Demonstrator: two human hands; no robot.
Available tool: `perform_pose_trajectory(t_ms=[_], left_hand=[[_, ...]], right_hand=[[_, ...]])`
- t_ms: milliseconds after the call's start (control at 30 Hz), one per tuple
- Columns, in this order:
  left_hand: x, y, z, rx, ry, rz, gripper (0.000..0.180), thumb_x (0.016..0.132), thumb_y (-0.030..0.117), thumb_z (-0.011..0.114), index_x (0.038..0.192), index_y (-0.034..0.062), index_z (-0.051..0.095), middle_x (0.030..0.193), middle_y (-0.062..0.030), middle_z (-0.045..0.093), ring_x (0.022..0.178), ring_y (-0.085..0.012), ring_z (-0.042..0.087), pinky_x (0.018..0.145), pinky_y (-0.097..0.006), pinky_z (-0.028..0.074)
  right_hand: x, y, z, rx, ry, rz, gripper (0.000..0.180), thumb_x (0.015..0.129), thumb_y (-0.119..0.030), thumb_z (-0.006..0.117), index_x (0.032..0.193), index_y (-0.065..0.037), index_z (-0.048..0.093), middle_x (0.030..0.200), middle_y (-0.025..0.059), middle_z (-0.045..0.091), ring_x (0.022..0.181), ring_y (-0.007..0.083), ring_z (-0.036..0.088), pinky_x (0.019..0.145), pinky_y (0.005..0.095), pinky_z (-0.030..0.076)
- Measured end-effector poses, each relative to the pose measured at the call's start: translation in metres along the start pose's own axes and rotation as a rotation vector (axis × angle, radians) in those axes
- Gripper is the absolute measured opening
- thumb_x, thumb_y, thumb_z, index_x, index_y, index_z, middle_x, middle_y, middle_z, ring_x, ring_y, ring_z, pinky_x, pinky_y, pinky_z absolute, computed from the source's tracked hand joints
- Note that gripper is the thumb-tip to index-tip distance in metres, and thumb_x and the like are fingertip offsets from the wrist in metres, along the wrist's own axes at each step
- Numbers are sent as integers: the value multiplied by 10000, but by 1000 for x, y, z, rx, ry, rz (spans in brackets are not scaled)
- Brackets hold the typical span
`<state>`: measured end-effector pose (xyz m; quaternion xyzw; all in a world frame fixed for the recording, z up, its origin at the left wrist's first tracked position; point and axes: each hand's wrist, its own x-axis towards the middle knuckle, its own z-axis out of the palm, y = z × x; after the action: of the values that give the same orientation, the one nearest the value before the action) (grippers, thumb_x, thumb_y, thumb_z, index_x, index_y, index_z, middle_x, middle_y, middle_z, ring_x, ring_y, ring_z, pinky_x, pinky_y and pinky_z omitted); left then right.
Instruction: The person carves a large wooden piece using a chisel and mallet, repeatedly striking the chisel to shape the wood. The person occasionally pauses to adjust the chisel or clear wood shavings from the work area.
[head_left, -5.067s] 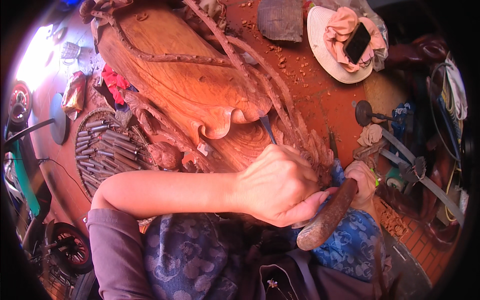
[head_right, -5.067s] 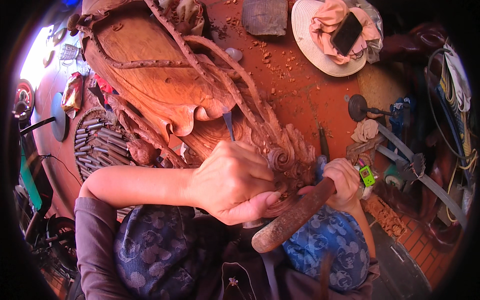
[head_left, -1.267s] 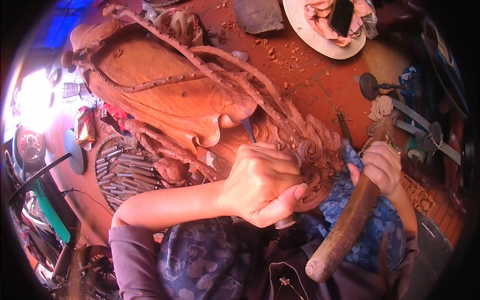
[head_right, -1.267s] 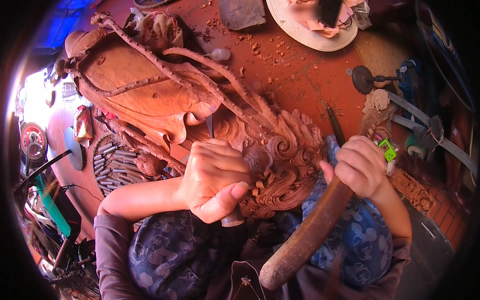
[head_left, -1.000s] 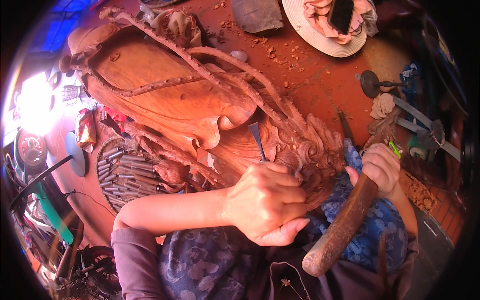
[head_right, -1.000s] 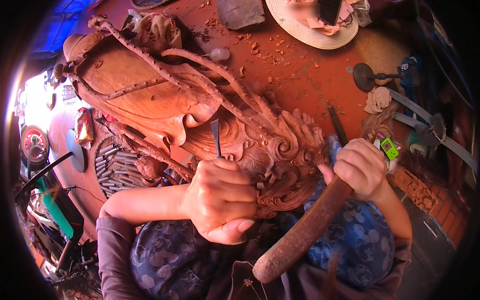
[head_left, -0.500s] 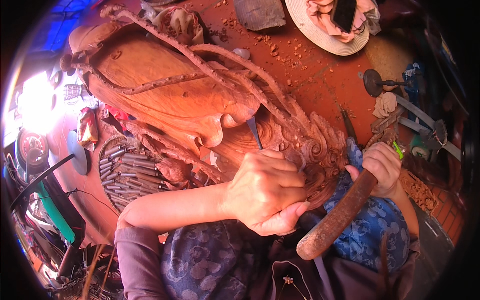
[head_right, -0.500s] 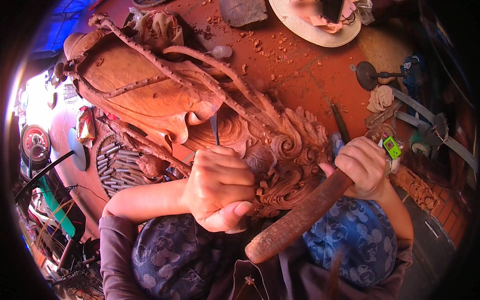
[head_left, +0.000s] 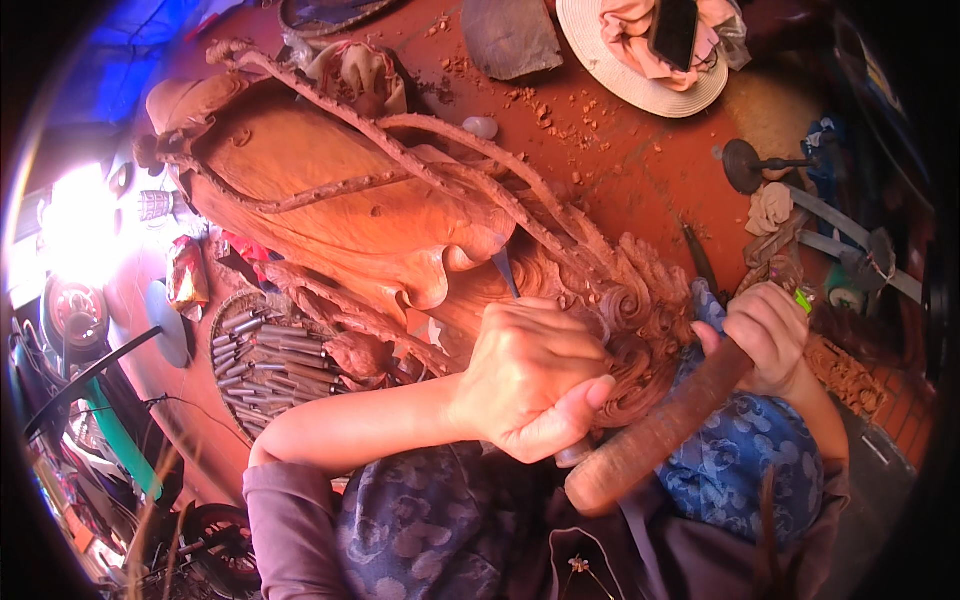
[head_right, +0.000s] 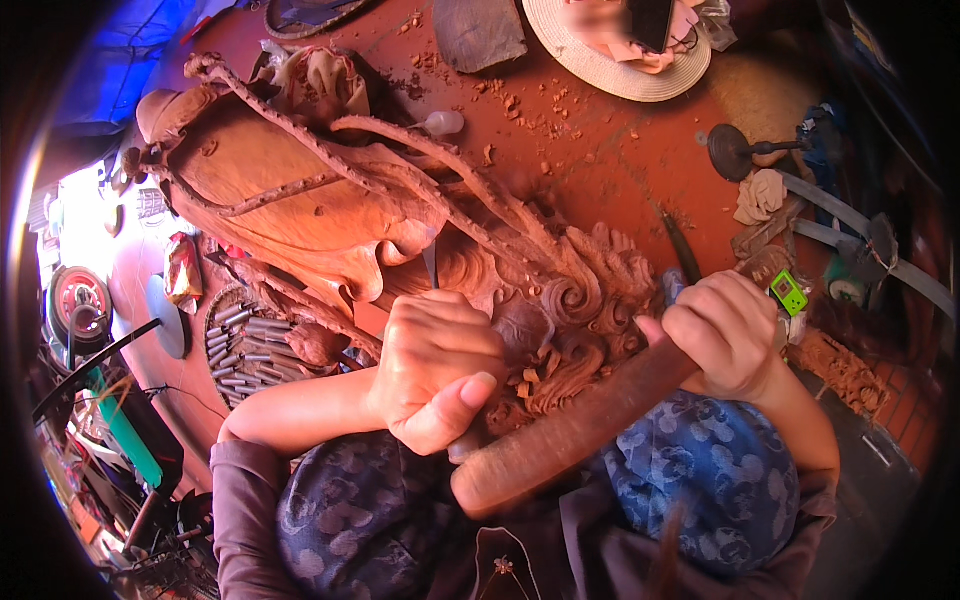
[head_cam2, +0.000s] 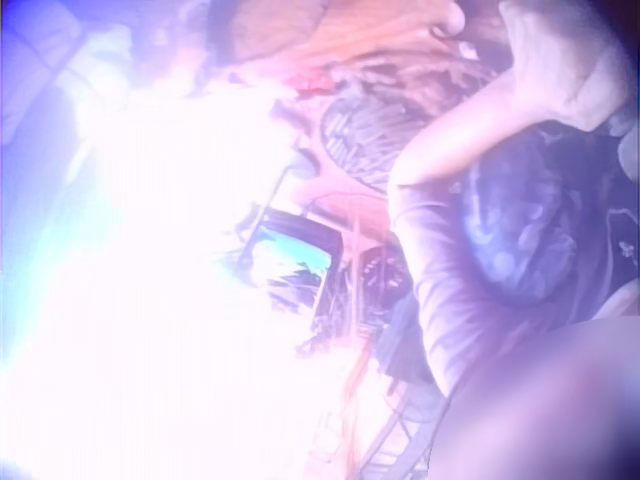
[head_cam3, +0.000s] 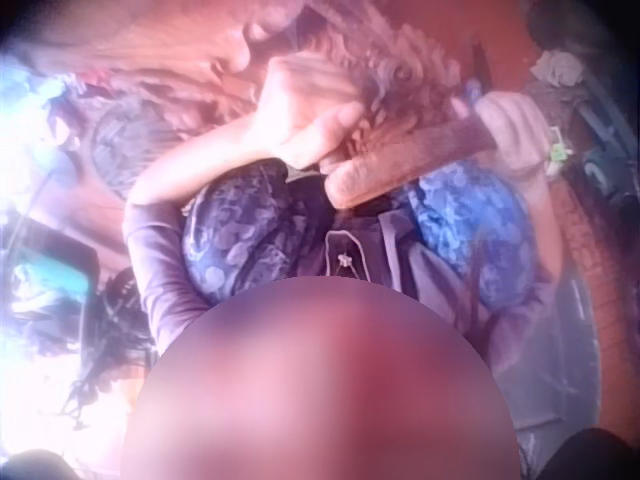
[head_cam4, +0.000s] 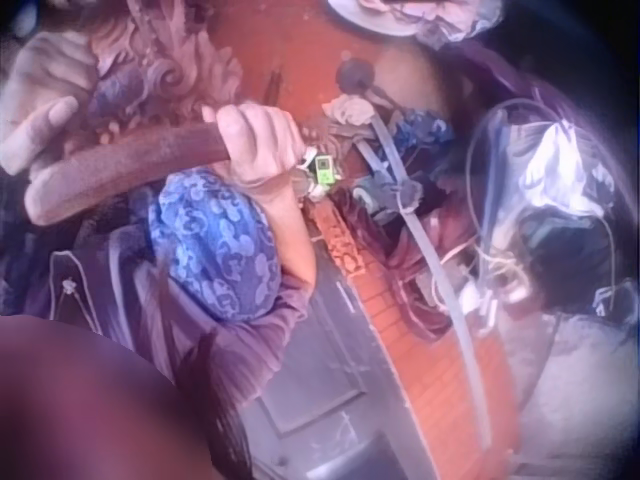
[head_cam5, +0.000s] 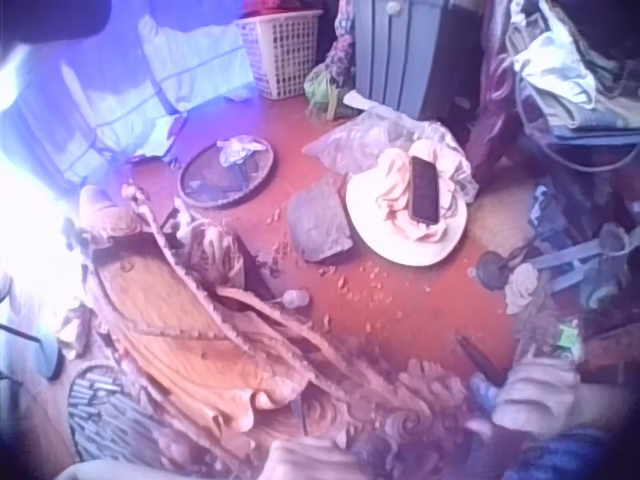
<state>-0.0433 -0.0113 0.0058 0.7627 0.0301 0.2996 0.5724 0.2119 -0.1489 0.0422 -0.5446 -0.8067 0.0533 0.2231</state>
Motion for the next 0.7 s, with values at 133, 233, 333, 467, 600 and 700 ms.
perform_pose_trajectory(t_ms=[133,233,333,467,600,700], left_hand=[[5,-3,3,-25,-9,46,307,852,153,563,581,81,438,592,-73,456,532,-300,498,498,-411,357],[0,0,0,38,-19,6,301,847,154,565,580,83,447,591,-72,456,528,-302,496,500,-412,360],[3,-3,1,12,-51,31,287,841,159,569,583,86,466,593,-73,459,528,-302,500,504,-408,367],[-2,-2,0,69,-57,2,258,834,165,575,597,86,509,599,-75,476,533,-298,515,512,-399,383],[0,-4,3,60,-62,36,231,829,159,580,616,79,542,608,-74,499,535,-295,524,511,-397,391],[-1,-4,0,94,-75,18,223,827,158,581,622,77,549,615,-71,509,538,-292,529,512,-395,393]], right_hand=[[-11,1,-11,92,70,-128,379,699,-60,845,858,-45,501,729,90,550,601,276,579,525,387,484],[-7,8,3,53,46,-79,376,692,-41,839,865,-47,506,752,85,559,620,280,588,542,409,504],[-11,4,-7,51,52,-83,354,675,-18,831,841,-40,519,750,92,564,622,289,587,543,413,504],[-11,9,9,38,113,-70,318,671,-36,832,815,-42,549,753,87,575,634,279,591,544,392,501],[-12,9,4,61,136,-95,257,676,-71,828,767,-53,588,747,71,580,641,255,593,546,364,498],[-8,9,10,4,50,-11,275,669,-73,835,761,-62,576,743,63,579,638,251,593,544,365,508]])
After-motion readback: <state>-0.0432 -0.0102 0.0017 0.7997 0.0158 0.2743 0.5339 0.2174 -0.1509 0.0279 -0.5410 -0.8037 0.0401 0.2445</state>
